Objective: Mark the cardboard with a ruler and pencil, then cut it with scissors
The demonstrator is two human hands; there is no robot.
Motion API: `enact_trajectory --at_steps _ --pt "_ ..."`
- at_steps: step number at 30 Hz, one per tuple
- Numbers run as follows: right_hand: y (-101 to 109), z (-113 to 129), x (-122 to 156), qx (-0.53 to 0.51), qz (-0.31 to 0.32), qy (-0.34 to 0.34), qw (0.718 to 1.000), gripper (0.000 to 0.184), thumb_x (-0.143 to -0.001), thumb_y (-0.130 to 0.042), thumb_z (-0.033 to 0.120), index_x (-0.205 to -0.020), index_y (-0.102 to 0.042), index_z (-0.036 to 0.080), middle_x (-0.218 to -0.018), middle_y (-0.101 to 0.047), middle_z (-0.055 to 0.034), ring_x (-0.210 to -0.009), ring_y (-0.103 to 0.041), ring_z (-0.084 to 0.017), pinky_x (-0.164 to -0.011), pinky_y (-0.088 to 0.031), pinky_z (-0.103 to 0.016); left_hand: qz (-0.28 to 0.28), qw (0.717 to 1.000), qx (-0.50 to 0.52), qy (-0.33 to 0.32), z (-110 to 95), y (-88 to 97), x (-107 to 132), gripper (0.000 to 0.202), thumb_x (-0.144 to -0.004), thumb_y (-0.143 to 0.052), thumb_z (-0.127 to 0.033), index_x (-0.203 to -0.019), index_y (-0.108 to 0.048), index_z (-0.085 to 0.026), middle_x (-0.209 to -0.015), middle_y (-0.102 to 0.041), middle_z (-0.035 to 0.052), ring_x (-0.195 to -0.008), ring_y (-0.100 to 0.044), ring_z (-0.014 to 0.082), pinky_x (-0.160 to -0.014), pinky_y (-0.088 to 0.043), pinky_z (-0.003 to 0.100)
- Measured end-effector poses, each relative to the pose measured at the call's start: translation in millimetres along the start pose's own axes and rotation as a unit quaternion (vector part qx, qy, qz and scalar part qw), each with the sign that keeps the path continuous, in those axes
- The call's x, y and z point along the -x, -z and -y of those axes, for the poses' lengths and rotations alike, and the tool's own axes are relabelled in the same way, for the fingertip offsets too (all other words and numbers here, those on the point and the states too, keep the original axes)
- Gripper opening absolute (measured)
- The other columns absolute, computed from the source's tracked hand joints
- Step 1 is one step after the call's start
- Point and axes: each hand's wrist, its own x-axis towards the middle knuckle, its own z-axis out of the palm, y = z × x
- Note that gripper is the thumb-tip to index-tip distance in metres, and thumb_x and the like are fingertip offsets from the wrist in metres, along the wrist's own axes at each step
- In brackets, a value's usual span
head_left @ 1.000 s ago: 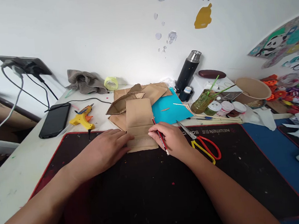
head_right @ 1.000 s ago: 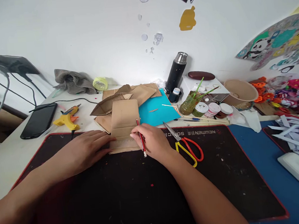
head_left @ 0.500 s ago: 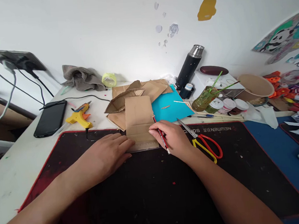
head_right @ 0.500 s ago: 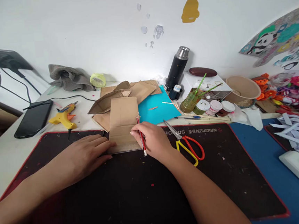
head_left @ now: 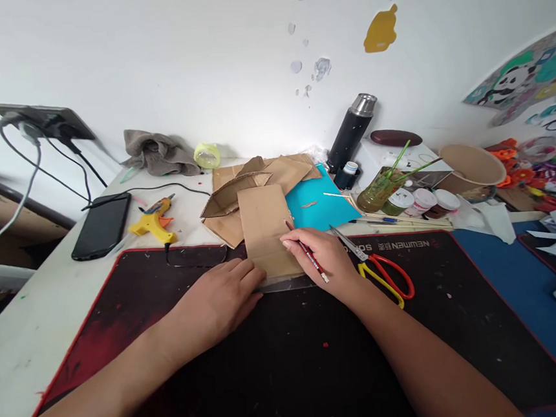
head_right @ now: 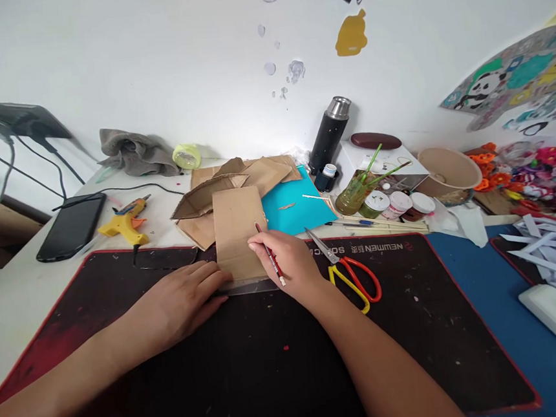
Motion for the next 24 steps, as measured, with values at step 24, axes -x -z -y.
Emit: enact_trajectory --at_steps 24 --pt "1.0 3.4 -1.1 -0.063 -0.040 -0.038 0.996 0.023 -0.111 -0.058 0.035 -0.106 -0.078 0.024 -0.103 -0.083 -0.0060 -0.094 -0.078 -0.023 -0.088 -0.057 -0.035 -0.061 0.996 0.035 -0.054 29.6 19.5 5.0 0.032 -0.113 -0.046 -0.019 -0.127 -0.074 -0.023 -0.126 -0.076 0.0104 -0.110 -0.071 0.0251 -0.099 -0.058 0.039"
